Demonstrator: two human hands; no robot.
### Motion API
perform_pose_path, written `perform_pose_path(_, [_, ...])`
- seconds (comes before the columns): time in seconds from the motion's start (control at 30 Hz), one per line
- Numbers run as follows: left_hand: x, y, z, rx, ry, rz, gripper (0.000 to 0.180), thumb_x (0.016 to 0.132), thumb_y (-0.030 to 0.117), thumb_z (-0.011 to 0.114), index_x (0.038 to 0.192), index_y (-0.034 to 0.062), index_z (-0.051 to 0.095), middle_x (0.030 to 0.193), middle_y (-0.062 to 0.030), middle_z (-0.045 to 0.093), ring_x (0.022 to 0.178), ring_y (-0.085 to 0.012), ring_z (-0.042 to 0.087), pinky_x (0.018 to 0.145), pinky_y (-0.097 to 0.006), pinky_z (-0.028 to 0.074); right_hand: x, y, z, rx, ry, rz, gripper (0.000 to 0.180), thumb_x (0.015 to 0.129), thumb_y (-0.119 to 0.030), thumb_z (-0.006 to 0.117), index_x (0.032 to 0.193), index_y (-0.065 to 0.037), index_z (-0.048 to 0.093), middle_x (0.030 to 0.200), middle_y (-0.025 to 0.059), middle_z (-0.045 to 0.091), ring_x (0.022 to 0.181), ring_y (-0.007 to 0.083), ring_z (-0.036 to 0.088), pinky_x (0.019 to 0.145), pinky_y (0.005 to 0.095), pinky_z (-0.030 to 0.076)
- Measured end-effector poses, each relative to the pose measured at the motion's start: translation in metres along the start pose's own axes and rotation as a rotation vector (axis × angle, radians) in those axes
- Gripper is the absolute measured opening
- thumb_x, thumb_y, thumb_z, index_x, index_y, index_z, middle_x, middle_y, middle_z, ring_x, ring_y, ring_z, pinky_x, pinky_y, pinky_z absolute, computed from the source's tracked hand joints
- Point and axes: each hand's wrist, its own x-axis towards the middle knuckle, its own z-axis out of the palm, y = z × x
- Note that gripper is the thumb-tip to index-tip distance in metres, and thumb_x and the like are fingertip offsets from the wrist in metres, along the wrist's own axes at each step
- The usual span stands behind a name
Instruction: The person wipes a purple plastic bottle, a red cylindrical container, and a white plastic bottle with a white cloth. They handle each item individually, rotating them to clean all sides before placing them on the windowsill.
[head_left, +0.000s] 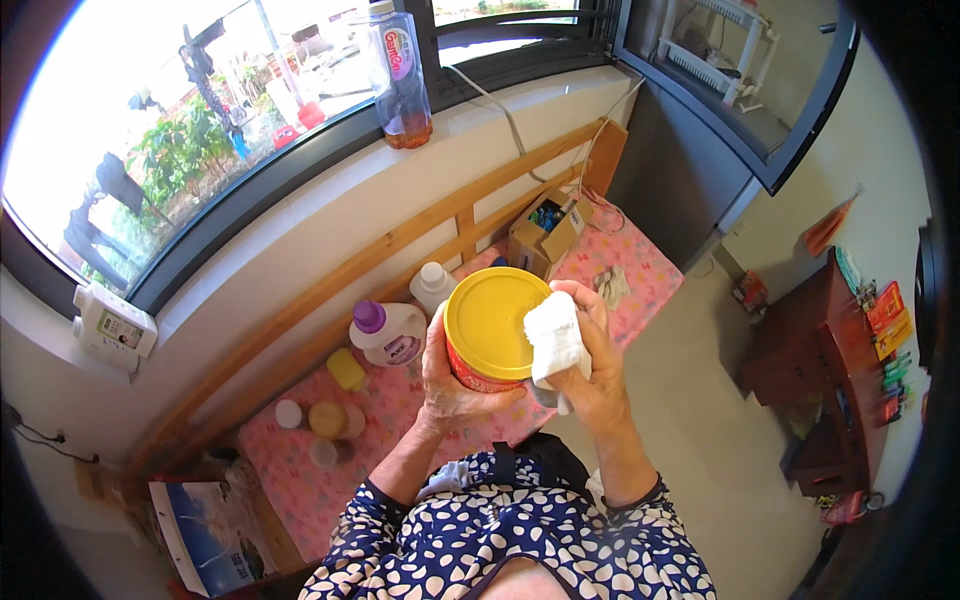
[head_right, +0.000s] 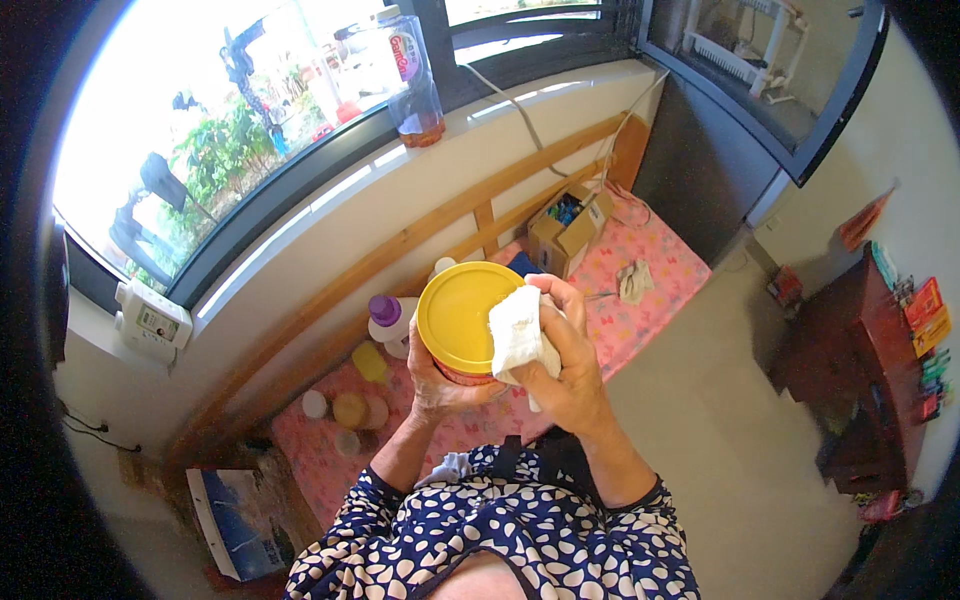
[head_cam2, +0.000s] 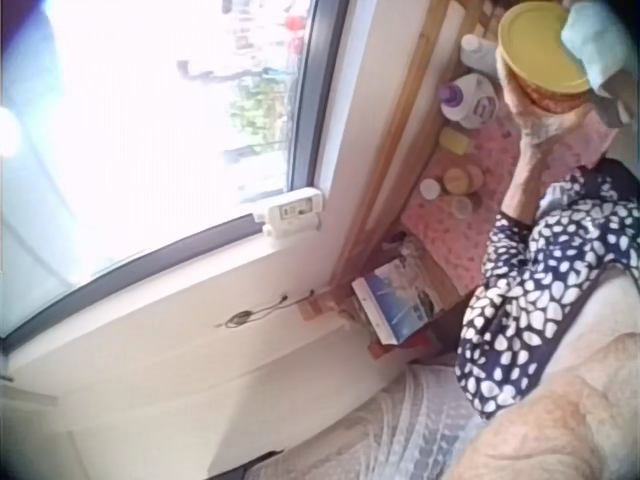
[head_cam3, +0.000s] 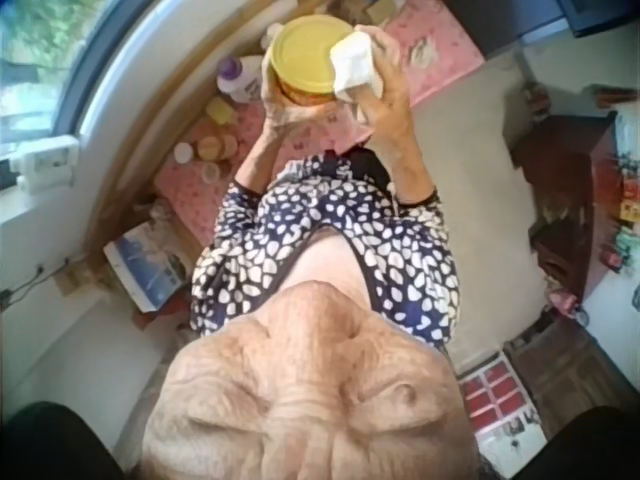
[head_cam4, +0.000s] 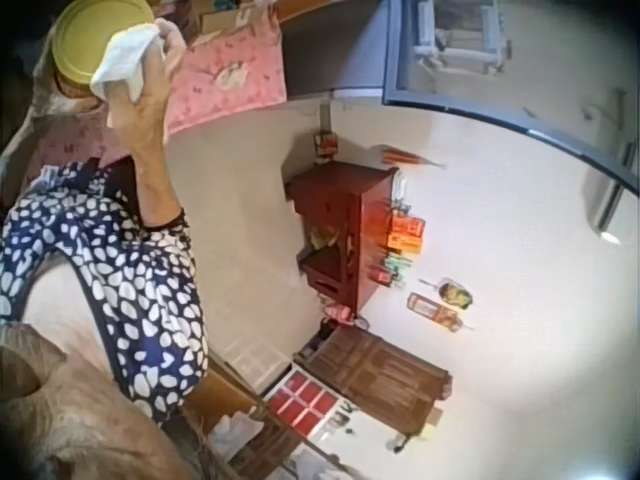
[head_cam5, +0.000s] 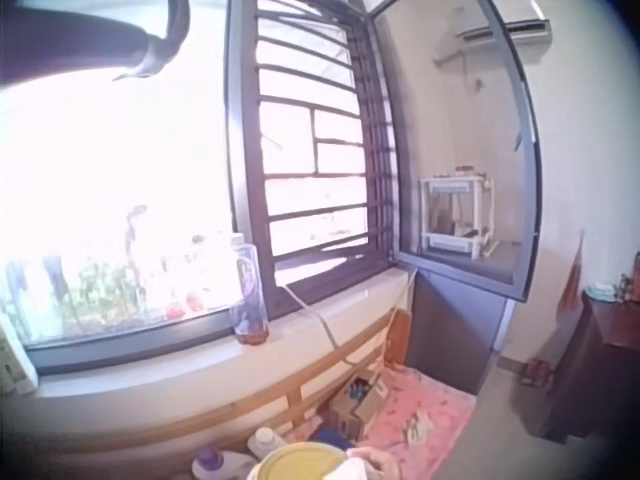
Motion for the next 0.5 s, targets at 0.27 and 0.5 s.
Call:
perform_pose_path(0.27, [-0.009,0.005,-0.008,0.192,-0.081,0.056,0.106,0.05,0.022,0.09,0.136,0.0018,0.03,0.126,-0.0164,0.051,0.115,-0.027,0.053,0.098,-0.04,0.043,0.024,0.013,-0.021,-0.107,-0.119,0.093,0.038,0.077,-0.002,0.065,0.115,-0.003,0.059,0.125,0.0111,0.045,0.116,0.0236,0.045,0.097,0.0332,0.037])
perform_pose_path(0.5, [-0.003,0.008,-0.007,0.267,-0.017,0.076,0.096,0.047,0.031,0.09,0.126,0.0005,0.045,0.119,-0.0176,0.055,0.107,-0.0303,0.057,0.092,-0.041,0.046,0.019,-0.004,-0.021,-0.732,-0.208,-0.152,0.038,0.068,-0.007,0.07,0.106,-0.005,0.064,0.117,0.0111,0.053,0.109,0.0327,0.045,0.093,0.0406,0.04])
